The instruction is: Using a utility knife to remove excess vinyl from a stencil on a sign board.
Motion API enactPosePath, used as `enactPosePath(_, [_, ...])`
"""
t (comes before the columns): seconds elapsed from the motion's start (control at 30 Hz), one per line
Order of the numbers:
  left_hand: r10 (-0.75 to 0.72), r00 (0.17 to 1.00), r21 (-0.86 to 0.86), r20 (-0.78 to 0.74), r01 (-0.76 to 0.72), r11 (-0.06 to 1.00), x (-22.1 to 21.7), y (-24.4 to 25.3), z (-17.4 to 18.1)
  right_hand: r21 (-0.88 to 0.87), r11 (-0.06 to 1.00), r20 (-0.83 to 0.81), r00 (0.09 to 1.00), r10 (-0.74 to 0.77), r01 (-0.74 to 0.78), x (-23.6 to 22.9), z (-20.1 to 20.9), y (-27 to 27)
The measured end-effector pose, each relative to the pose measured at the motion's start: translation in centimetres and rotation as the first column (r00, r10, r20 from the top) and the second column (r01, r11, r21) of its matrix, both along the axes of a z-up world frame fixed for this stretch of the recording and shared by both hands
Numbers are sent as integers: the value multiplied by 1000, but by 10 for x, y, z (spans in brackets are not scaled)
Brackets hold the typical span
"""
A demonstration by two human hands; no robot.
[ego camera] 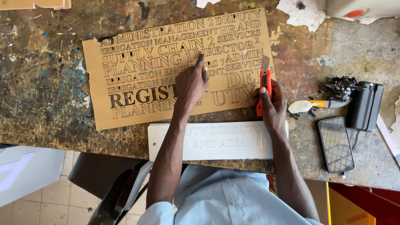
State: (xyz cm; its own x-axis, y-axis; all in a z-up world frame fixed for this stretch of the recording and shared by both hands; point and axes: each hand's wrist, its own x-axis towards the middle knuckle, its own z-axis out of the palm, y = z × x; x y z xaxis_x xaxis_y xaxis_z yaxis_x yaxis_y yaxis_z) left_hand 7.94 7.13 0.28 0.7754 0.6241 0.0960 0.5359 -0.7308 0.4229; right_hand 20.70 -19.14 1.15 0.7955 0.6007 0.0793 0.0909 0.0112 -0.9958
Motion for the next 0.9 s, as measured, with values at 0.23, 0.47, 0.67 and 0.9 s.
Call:
enactPosePath(0.23, [-13,1000,19,-7,13,1000,16,7,-13,-5,1000,16,1000,1,-1,0,0,2])
enactPosePath(0.47, [-82,997,124,7,81,989,90,18,-20,-64,998,-39,999,22,-24,-2,10,3])
enactPosePath(0.67, [-126,990,15,-68,127,992,127,31,-41,-52,999,-55,998,8,-11,1,0,-2])
enactPosePath(0.9, [-131,991,16,0,131,991,125,32,-45,-106,994,-28,999,-17,14,0,6,-1])
